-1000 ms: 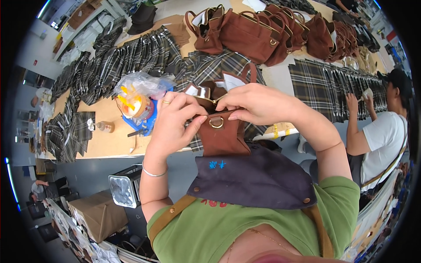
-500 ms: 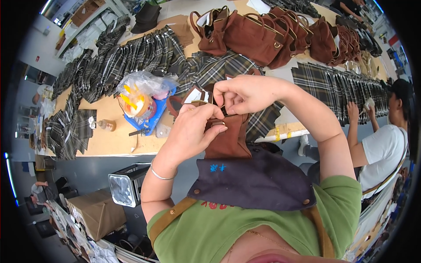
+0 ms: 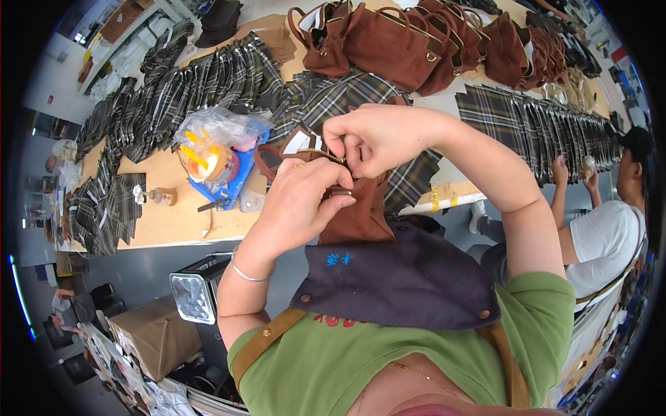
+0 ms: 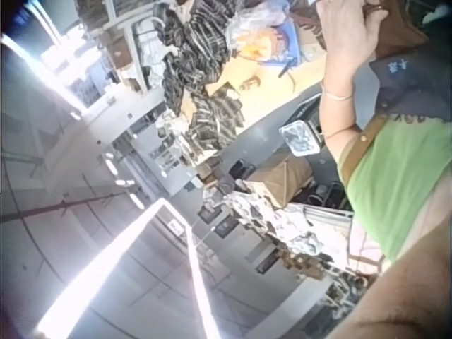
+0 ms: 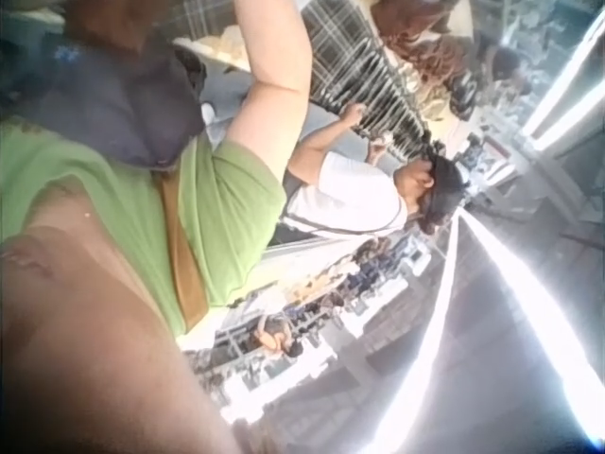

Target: Inspecting, adjusting linings, and finishing assembly of brown leather bags.

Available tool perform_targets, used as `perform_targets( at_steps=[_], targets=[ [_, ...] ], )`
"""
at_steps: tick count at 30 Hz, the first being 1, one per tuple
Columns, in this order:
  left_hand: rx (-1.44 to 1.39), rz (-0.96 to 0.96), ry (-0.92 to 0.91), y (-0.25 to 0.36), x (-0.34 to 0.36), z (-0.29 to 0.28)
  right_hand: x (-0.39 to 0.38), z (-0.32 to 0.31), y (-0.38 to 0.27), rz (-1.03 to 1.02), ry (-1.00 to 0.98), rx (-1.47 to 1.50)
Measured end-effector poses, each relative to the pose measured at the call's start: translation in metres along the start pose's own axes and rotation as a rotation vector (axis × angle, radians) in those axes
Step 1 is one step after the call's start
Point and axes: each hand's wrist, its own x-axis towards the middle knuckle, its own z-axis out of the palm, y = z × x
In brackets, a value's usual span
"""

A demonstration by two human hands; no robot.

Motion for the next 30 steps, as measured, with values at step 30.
perform_targets(
  at_steps=[30],
  targets=[
    [-0.134, -0.049, -0.008, -0.011, -0.006, 0.000, -0.019, 0.006, -0.012, -0.061, -0.004, -0.199]
  ],
)
